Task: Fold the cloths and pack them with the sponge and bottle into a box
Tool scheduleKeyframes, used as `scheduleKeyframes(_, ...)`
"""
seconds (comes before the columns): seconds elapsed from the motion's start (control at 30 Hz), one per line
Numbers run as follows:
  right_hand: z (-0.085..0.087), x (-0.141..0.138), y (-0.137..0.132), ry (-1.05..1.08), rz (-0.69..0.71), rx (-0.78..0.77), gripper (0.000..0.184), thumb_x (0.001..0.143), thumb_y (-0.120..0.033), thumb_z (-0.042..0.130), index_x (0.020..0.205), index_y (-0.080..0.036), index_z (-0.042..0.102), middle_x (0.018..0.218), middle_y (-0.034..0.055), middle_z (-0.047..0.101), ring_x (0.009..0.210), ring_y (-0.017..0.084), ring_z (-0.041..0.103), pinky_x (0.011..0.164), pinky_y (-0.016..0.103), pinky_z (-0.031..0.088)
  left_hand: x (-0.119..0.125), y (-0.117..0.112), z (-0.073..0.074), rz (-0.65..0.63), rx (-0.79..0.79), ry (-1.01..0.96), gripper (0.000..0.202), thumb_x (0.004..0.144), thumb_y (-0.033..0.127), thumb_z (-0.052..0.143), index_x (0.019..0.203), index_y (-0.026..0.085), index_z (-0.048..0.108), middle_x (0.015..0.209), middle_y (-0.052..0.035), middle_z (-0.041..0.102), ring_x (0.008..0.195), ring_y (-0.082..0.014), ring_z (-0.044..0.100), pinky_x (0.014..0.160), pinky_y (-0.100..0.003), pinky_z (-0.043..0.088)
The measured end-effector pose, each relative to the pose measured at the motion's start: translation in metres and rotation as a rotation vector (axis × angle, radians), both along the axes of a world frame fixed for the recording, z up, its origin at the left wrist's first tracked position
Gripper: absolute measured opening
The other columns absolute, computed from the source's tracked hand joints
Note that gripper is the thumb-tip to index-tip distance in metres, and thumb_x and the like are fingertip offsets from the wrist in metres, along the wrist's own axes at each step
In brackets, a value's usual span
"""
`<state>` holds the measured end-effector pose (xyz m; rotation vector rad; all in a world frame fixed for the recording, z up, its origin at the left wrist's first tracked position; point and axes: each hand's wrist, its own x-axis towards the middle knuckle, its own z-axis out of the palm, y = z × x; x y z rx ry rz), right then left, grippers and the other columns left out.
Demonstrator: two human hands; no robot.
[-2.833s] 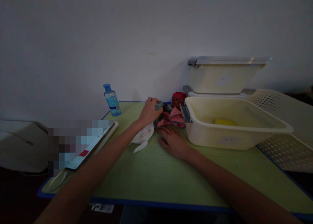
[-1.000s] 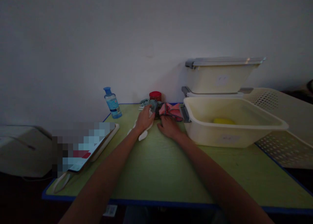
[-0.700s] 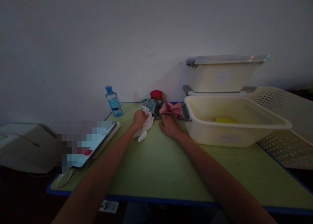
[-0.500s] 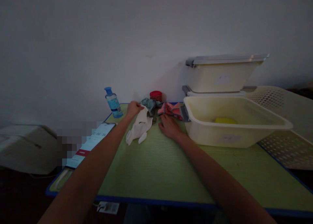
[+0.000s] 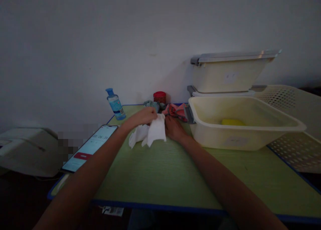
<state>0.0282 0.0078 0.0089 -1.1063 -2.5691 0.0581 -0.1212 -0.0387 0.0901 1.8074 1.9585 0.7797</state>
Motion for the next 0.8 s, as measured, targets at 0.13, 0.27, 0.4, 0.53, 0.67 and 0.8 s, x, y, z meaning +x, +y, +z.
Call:
scheduleKeyframes(0.13,0.0,0.0,0.0,-0.006,-0.017,-0.014,0.025,0.087,-0.024,0.041,0.108,-0.012,0.049,0.114,0.0154,0.054,0.101,0.022,0.053,0.085,0.031,0.039,-0.004,-0.01,-0.042,-0.004,-0.096,0.171,0.011,0.067,0.006,0.061,0.06,0.014,0.057,0.062,-0.0031,0.057,0.072,-0.0207,0.059,0.069,-0.031,0.045)
scheduleKeyframes(0.27,0.001,0.0,0.0,-0.017,-0.015,-0.022,0.026,0.087,-0.024,0.041,0.108,-0.012,0.049,0.115,0.0155,0.054,0.102,0.022,0.052,0.086,0.031,0.038,-0.013,0.004,-0.062,0.011,-0.077,0.252,0.021,0.086,0.027,0.054,0.102,0.014,0.057,0.103,-0.0069,0.059,0.092,-0.0183,0.058,0.08,-0.038,0.048)
scheduleKeyframes(0.4,0.003,0.0,-0.002,-0.018,-0.013,-0.024,0.027,0.086,-0.022,0.043,0.11,-0.011,0.049,0.114,0.0153,0.055,0.104,0.021,0.051,0.087,0.03,0.038,-0.017,0.021,-0.074,0.039,0.023,0.233,0.024,0.087,0.029,0.052,0.106,0.014,0.055,0.107,-0.0073,0.057,0.094,-0.0186,0.057,0.081,-0.039,0.048)
scheduleKeyframes(0.53,0.003,0.001,-0.002,-0.017,-0.011,-0.02,0.027,0.086,-0.021,0.042,0.109,-0.01,0.05,0.114,0.0144,0.056,0.105,0.022,0.051,0.088,0.03,0.038,-0.015,0.025,-0.086,0.104,0.175,0.152,0.012,0.085,0.012,0.043,0.09,0.013,0.055,0.094,-0.0072,0.057,0.093,-0.019,0.054,0.084,-0.038,0.044)
scheduleKeyframes(0.67,0.003,0.0,-0.003,-0.012,-0.015,-0.02,0.027,0.086,-0.019,0.042,0.109,-0.01,0.051,0.115,0.0145,0.055,0.106,0.022,0.051,0.089,0.031,0.037,-0.013,0.018,-0.087,0.157,0.308,0.045,0.01,0.078,0.008,0.043,0.077,0.016,0.049,0.094,-0.0087,0.054,0.098,-0.0222,0.049,0.088,-0.039,0.039)
scheduleKeyframes(0.8,0.004,0.0,-0.003,0.001,-0.01,-0.024,0.027,0.085,-0.019,0.041,0.109,-0.011,0.052,0.117,0.0136,0.055,0.105,0.021,0.051,0.09,0.03,0.038,-0.009,0.01,-0.074,0.198,0.375,-0.125,0.009,0.078,0.012,0.045,0.073,0.019,0.045,0.088,-0.0067,0.053,0.097,-0.0233,0.049,0.088,-0.038,0.038)
